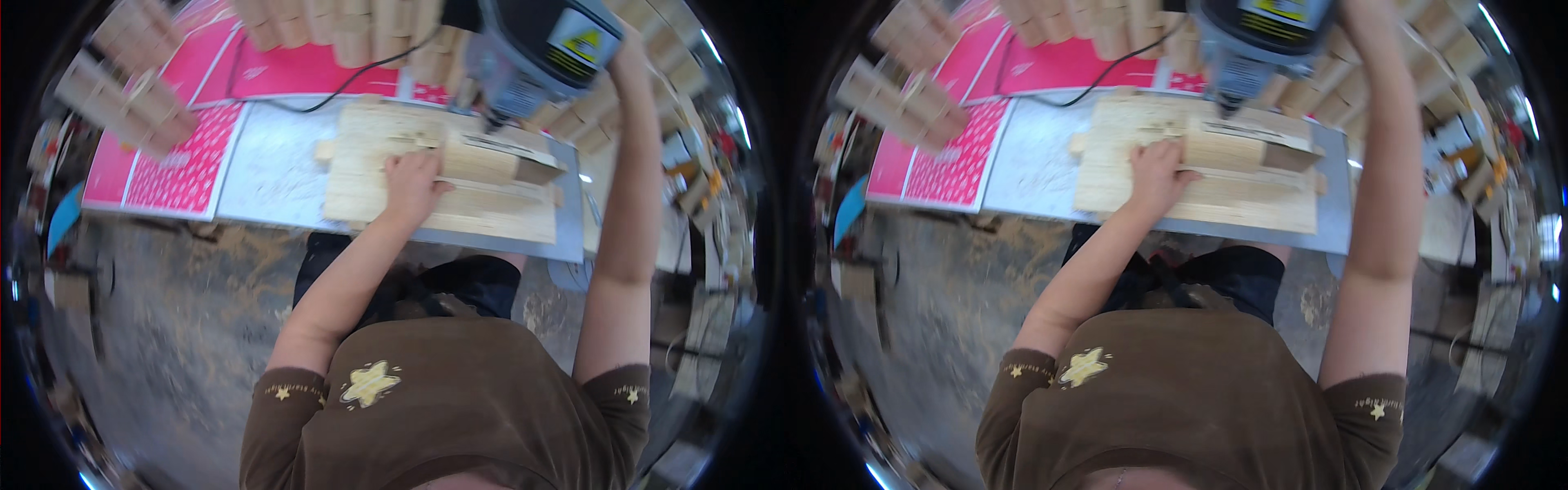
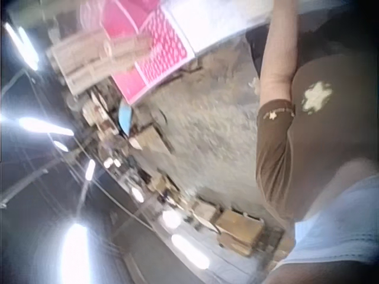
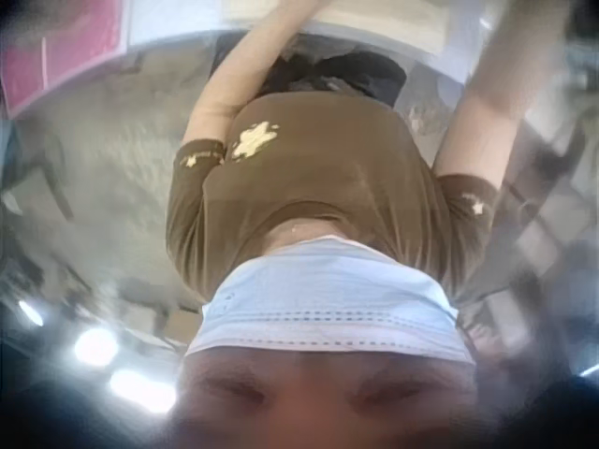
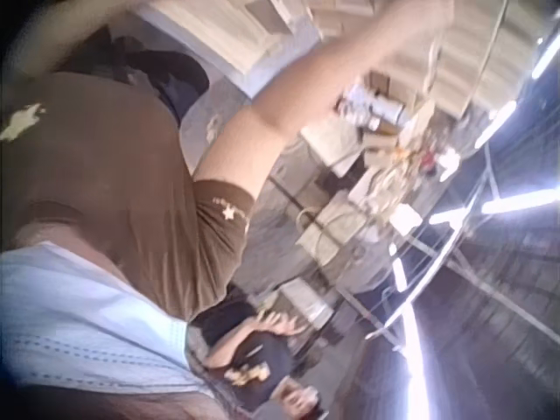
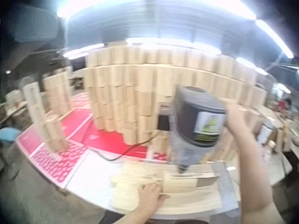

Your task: Drilling or routing slots into cylindrical wood components using a vertical routing machine.

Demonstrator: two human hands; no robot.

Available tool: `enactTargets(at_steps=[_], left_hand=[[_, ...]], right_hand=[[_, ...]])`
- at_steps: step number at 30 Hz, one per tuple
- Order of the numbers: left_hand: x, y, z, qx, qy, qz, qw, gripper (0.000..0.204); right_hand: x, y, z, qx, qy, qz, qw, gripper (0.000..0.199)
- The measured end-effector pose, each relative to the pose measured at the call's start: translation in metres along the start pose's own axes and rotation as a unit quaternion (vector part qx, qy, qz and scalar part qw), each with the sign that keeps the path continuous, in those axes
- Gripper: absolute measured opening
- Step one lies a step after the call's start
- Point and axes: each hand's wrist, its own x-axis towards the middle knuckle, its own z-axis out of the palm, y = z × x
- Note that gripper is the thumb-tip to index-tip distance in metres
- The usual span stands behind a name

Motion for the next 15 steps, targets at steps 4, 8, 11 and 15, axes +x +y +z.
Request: enactTargets(at_steps=[4,8,11,15], left_hand=[[-0.003,-0.002,0.003,0.028,-0.013,-0.02,0.999,0.062],[-0.003,-0.005,0.0,0.045,-0.05,-0.049,0.997,0.061],[0.003,0.001,0.002,0.042,-0.06,-0.036,0.997,0.06],[0.002,-0.001,0.002,0.04,-0.059,-0.032,0.997,0.06]], right_hand=[[-0.018,-0.129,-0.018,0.02,0.055,0.103,0.993,0.034],[-0.065,-0.162,-0.043,0.063,0.004,0.178,0.982,0.025],[-0.115,-0.19,-0.044,0.096,0.055,0.145,0.983,0.02],[-0.162,-0.196,-0.006,0.144,0.135,0.127,0.972,0.008]])
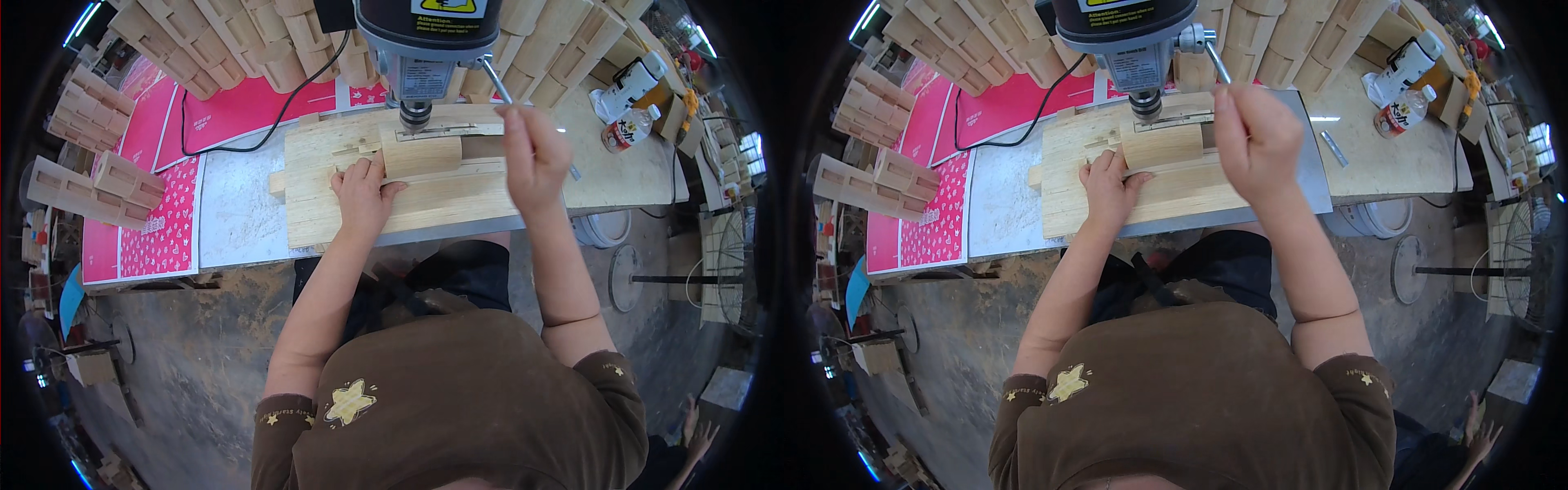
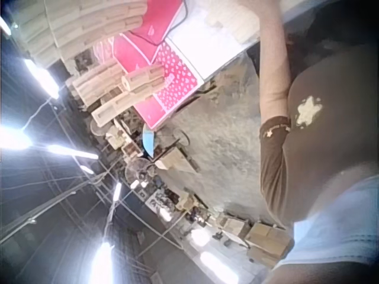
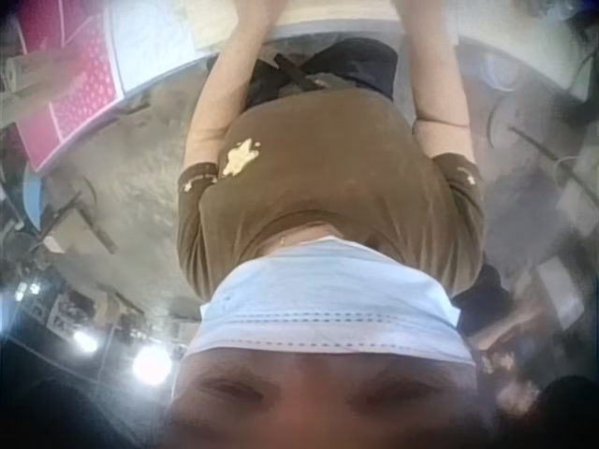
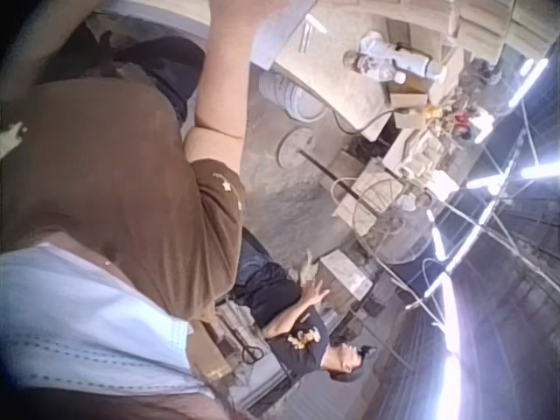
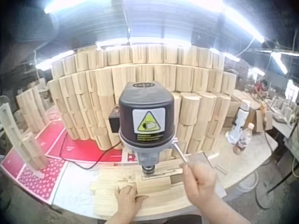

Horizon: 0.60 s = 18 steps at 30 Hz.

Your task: Drilling or routing slots into cylindrical wood components using a vertical routing machine.

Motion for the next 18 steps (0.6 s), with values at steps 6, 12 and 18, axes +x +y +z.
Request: enactTargets(at_steps=[6,12,18], left_hand=[[0.0,0.0,-0.001,-0.002,0.009,0.004,1.0,0.058],[-0.003,-0.004,0.001,0.012,0.027,0.009,1.0,0.059],[0.005,0.001,-0.003,-0.076,-0.02,-0.069,0.994,0.057]], right_hand=[[-0.033,0.047,0.038,0.043,0.034,-0.062,0.997,0.006],[-0.001,0.027,0.01,0.01,0.043,-0.11,0.993,0.005],[0.137,0.033,0.022,-0.081,0.006,-0.035,0.996,0.027]])
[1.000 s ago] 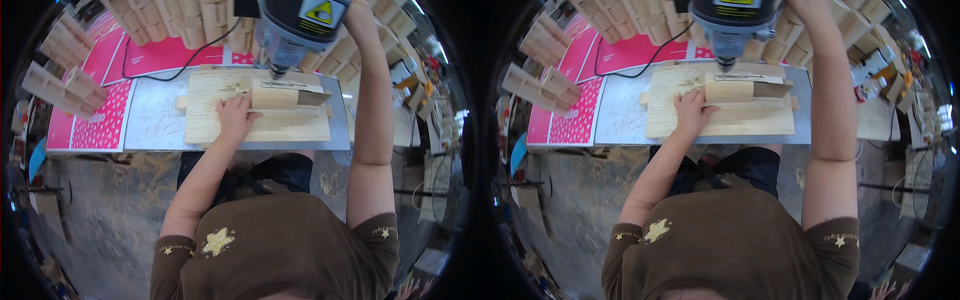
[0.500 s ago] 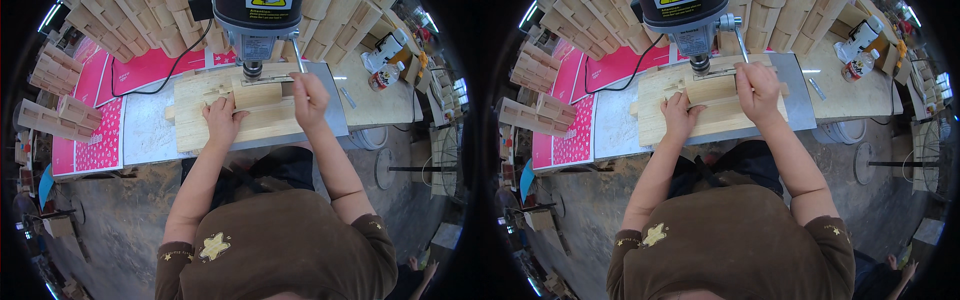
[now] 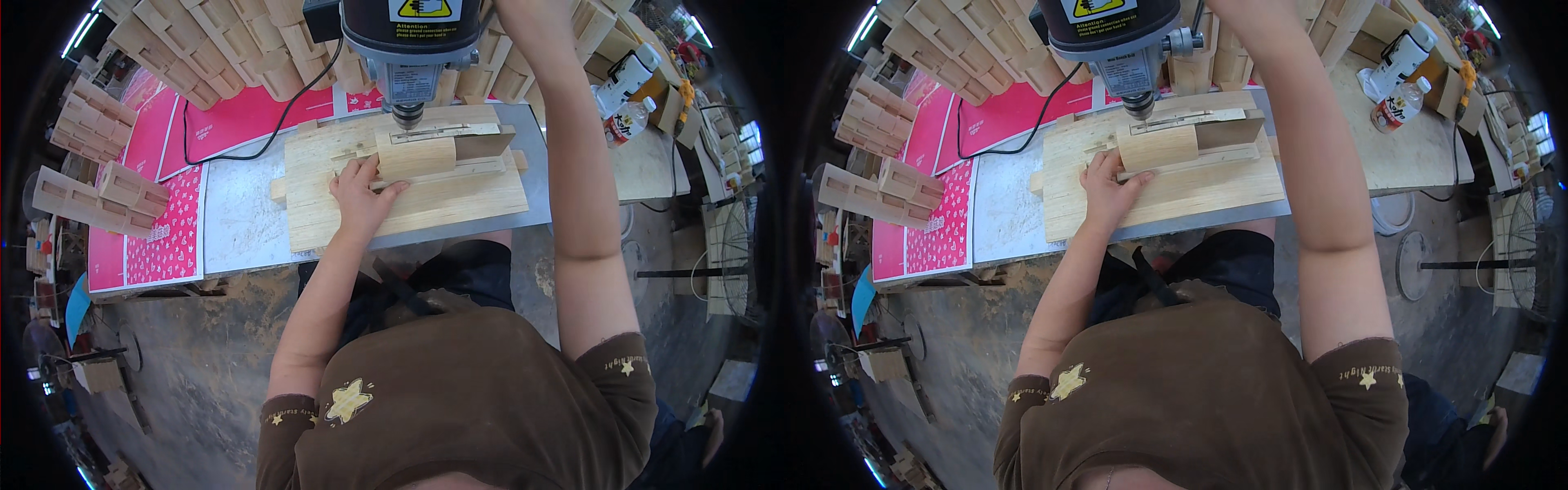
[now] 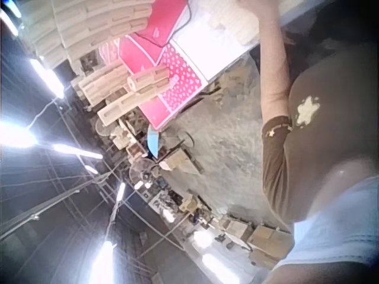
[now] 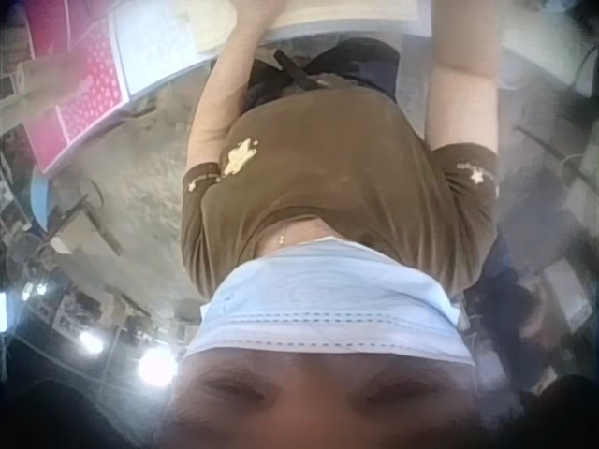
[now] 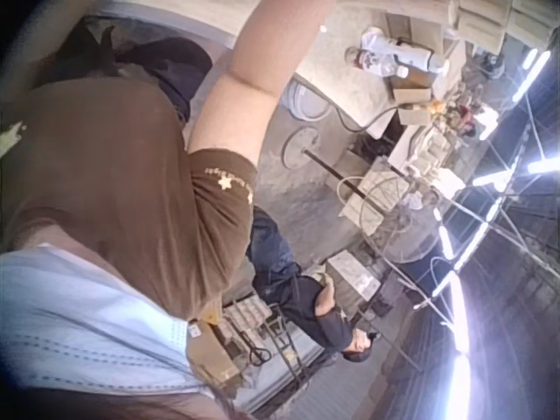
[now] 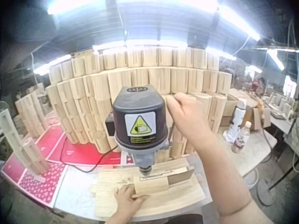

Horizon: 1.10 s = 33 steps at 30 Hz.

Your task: Drilling or routing slots into cylindrical wood components using a vertical routing machine.

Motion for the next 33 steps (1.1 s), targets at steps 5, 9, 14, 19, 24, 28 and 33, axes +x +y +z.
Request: enactTargets(at_steps=[5,9,14,19,24,28,33], left_hand=[[0.01,-0.001,0.004,-0.091,-0.031,-0.041,0.994,0.046],[0.012,-0.007,0.003,-0.136,-0.035,-0.047,0.989,0.042],[0.009,-0.006,-0.013,-0.222,-0.028,-0.078,0.971,0.036],[-0.022,-0.042,-0.077,-0.151,0.006,0.016,0.988,0.03],[-0.044,-0.055,-0.158,-0.283,-0.001,-0.214,0.935,0.024],[-0.045,-0.03,-0.16,-0.367,0.042,-0.362,0.856,0.03],[-0.048,-0.01,-0.135,-0.345,0.012,-0.391,0.853,0.037]], right_hand=[[0.013,0.009,0.005,0.014,-0.045,0.042,0.998,0.036],[-0.053,0.022,-0.008,0.194,-0.084,0.14,0.967,0.024],[-0.157,0.053,-0.009,-0.044,-0.371,0.031,0.927,0.028],[-0.169,0.045,-0.019,-0.006,-0.342,0.016,0.94,0.021],[-0.183,0.021,-0.04,0.009,-0.362,0.025,0.932,0.024],[-0.189,-0.01,-0.029,-0.012,-0.371,0.022,0.928,0.024],[-0.191,-0.01,-0.023,0.0,-0.358,0.02,0.934,0.024]])
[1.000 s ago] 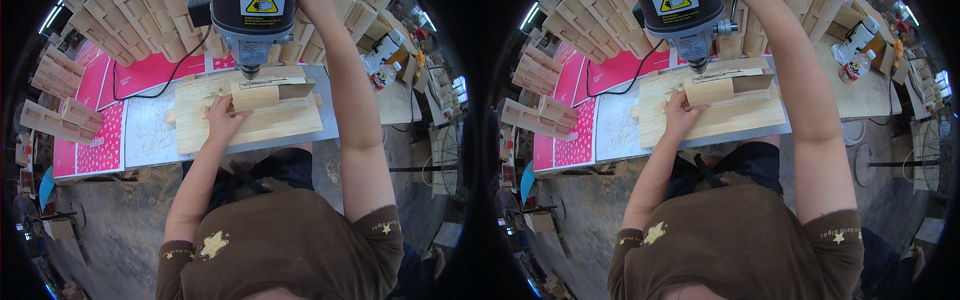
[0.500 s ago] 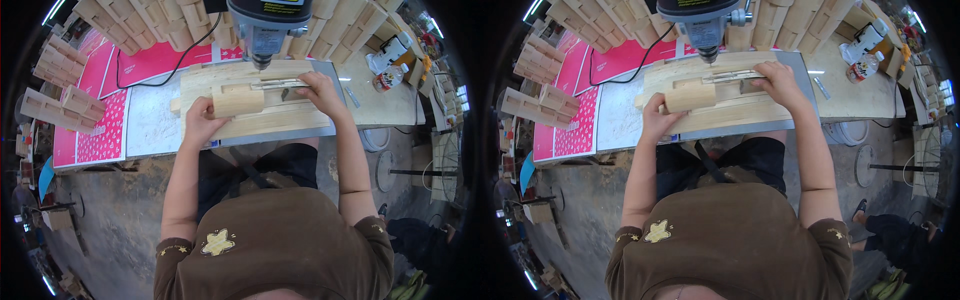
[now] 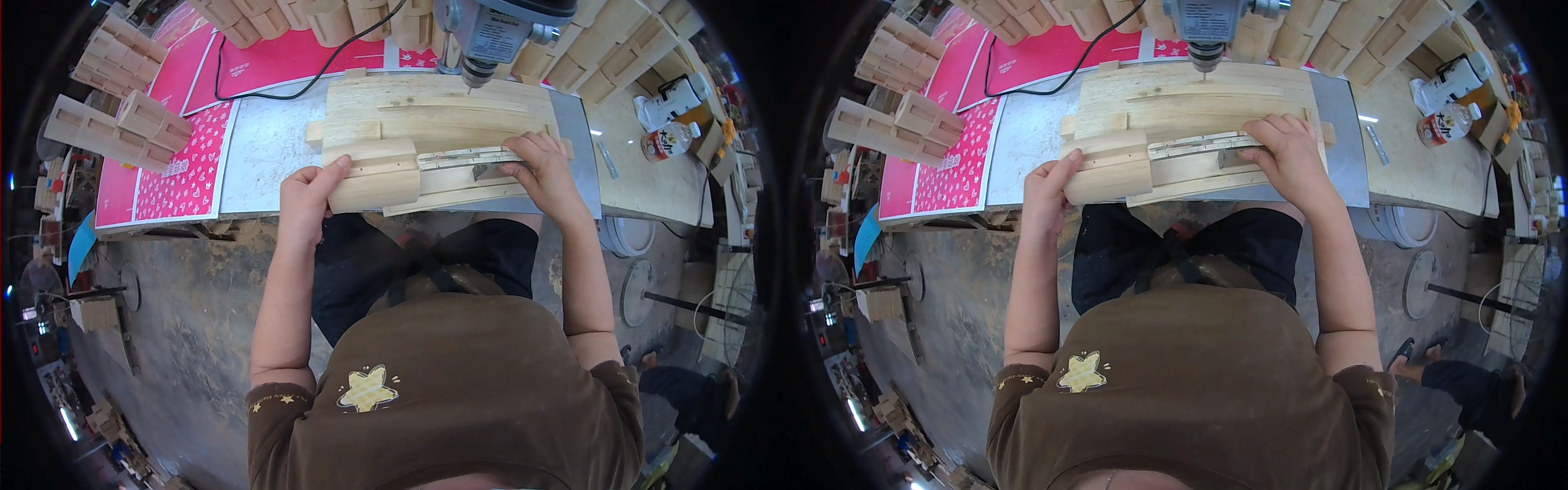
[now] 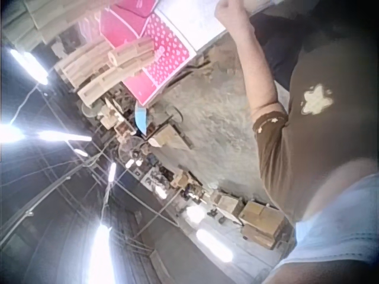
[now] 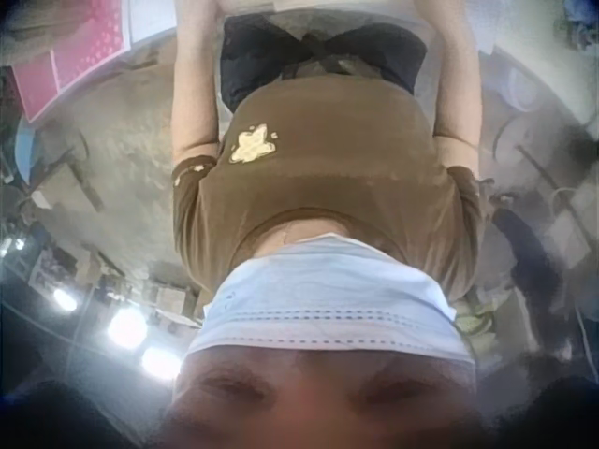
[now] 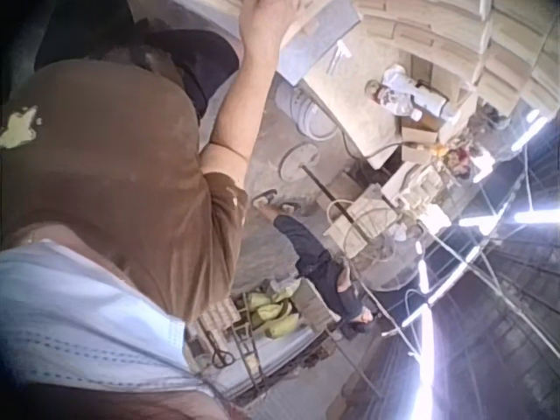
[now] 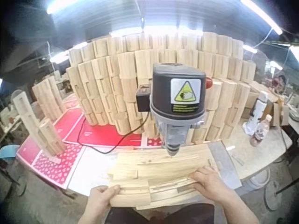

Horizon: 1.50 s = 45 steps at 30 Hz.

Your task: Drilling or routing slots into cylindrical wood components using a vertical routing machine.

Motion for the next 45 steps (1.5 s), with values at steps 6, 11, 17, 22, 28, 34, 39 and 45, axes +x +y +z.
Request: enactTargets(at_steps=[6,11,17,22,28,34,39,45], left_hand=[[0.002,-0.012,0.028,-0.067,-0.049,-0.031,0.996,0.034],[-0.005,-0.005,0.016,-0.07,-0.01,0.006,0.997,0.028],[-0.016,0.027,-0.011,-0.019,-0.034,0.038,0.999,0.028],[-0.024,0.032,-0.044,0.004,0.017,0.01,1.0,0.031],[-0.014,0.045,-0.103,0.014,0.161,0.113,0.98,0.035],[0.029,0.131,-0.152,0.534,0.3,0.335,0.716,0.043],[0.096,0.208,-0.225,0.587,0.297,0.328,0.678,0.043],[0.169,0.267,-0.267,0.609,0.306,0.248,0.689,0.038]], right_hand=[[-0.002,0.008,-0.002,0.022,-0.003,-0.005,1.0,0.025],[-0.006,-0.003,0.0,0.013,0.034,-0.067,0.997,0.027],[-0.023,-0.028,0.008,0.006,0.043,-0.062,0.997,0.033],[-0.023,-0.039,0.002,0.036,0.067,-0.068,0.995,0.032],[-0.052,0.007,-0.024,-0.01,0.121,0.023,0.992,0.031],[-0.052,0.004,-0.013,0.032,0.041,0.064,0.997,0.032],[-0.038,-0.007,-0.016,0.065,0.009,0.127,0.99,0.031],[-0.039,-0.007,-0.015,0.081,0.014,0.153,0.985,0.029]])
